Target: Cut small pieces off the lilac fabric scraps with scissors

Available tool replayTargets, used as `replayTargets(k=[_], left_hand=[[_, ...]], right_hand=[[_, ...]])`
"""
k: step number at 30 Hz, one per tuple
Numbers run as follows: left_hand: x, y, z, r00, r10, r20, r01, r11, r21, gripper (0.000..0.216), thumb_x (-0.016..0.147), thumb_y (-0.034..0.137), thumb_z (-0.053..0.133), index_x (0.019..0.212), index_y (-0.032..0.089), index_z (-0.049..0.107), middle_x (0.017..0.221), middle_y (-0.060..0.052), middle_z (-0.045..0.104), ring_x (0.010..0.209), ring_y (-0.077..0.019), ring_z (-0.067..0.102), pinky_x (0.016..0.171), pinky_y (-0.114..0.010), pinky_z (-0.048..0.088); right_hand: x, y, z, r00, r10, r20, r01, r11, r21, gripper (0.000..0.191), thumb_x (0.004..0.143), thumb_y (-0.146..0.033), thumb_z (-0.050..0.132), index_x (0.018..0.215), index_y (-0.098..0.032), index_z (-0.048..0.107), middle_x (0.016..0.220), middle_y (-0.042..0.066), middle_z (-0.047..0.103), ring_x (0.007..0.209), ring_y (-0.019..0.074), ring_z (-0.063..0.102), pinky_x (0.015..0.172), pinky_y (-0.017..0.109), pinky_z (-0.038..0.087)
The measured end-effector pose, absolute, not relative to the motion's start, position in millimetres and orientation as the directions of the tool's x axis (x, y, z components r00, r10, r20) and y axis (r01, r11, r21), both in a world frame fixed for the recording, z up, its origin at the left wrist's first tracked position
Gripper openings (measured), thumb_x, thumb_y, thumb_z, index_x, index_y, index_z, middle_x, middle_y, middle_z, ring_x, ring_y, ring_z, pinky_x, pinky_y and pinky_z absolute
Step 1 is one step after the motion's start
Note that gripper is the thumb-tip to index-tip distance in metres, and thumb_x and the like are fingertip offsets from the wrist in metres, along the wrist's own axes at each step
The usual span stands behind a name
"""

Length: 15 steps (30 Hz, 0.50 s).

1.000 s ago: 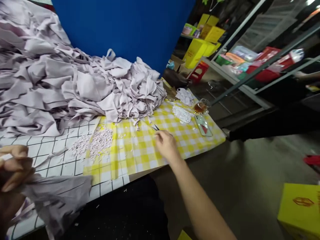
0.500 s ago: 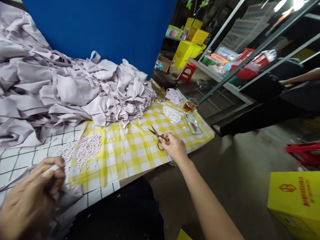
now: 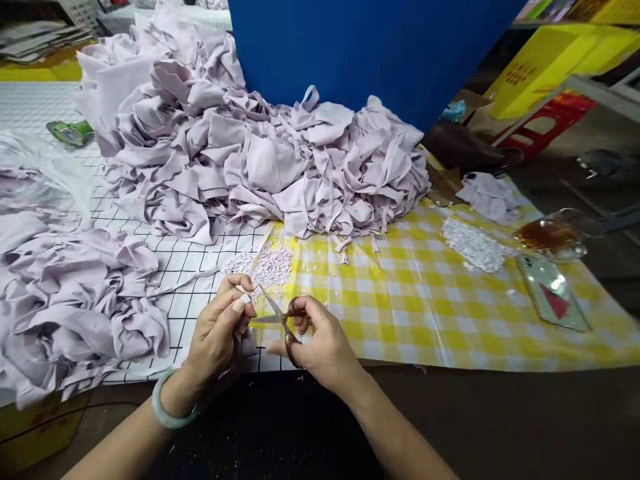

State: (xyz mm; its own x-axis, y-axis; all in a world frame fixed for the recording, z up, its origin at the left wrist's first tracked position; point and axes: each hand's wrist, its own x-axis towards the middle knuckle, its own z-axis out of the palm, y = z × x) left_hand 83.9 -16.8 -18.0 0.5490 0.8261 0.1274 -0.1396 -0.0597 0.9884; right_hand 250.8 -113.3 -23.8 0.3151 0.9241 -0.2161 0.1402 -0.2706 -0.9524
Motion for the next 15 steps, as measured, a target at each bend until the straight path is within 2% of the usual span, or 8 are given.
replayTargets(k=[2, 4, 7, 11, 15], left_hand=[[83, -16, -17, 0.551, 0.818, 0.166, -0.127, -0.114, 0.985, 0.032, 0.103, 0.031, 0.047, 0.078, 0.018, 0.063, 0.104, -0.007, 0.049, 0.094, -0.0192, 0.048, 0.074, -0.029, 0.043], [82, -15, -16, 0.561, 0.803, 0.204, -0.133, -0.156, 0.979, 0.034, 0.103, 0.03, 0.047, 0.074, 0.019, 0.059, 0.094, -0.007, 0.05, 0.107, -0.0229, 0.045, 0.086, -0.031, 0.042], [82, -14, -14, 0.578, 0.788, 0.212, -0.153, -0.151, 0.977, 0.034, 0.103, 0.028, 0.046, 0.071, 0.019, 0.054, 0.089, -0.007, 0.049, 0.112, -0.0245, 0.044, 0.094, -0.034, 0.04], [80, -13, -14, 0.6, 0.777, 0.192, -0.158, -0.121, 0.98, 0.032, 0.103, 0.029, 0.045, 0.074, 0.019, 0.055, 0.098, -0.007, 0.049, 0.113, -0.0257, 0.045, 0.098, -0.037, 0.04], [80, -12, -15, 0.622, 0.753, 0.217, -0.149, -0.158, 0.976, 0.034, 0.103, 0.031, 0.044, 0.073, 0.019, 0.054, 0.098, -0.007, 0.048, 0.112, -0.0262, 0.045, 0.1, -0.039, 0.039]], right_hand=[[247, -110, -21, 0.295, 0.948, -0.119, 0.313, -0.214, -0.925, 0.057, 0.059, -0.059, 0.089, 0.09, -0.021, 0.06, 0.076, 0.001, 0.061, 0.069, 0.0165, 0.053, 0.066, 0.031, 0.05], [245, -107, -18, 0.235, 0.972, 0.004, 0.459, -0.107, -0.882, 0.052, 0.066, -0.063, 0.083, 0.081, -0.021, 0.057, 0.069, 0.0, 0.057, 0.066, 0.0167, 0.051, 0.063, 0.031, 0.047], [244, -104, -14, 0.164, 0.977, 0.135, 0.605, 0.008, -0.796, 0.052, 0.074, -0.065, 0.077, 0.067, -0.022, 0.049, 0.061, -0.001, 0.053, 0.063, 0.0169, 0.05, 0.061, 0.03, 0.043], [243, -101, -10, 0.141, 0.966, 0.215, 0.657, 0.071, -0.75, 0.054, 0.077, -0.066, 0.074, 0.064, -0.022, 0.045, 0.057, -0.002, 0.051, 0.059, 0.0153, 0.048, 0.058, 0.029, 0.041], [243, -99, -8, 0.124, 0.958, 0.259, 0.676, 0.11, -0.729, 0.054, 0.08, -0.066, 0.071, 0.063, -0.022, 0.045, 0.057, -0.002, 0.05, 0.057, 0.0143, 0.047, 0.059, 0.028, 0.04]])
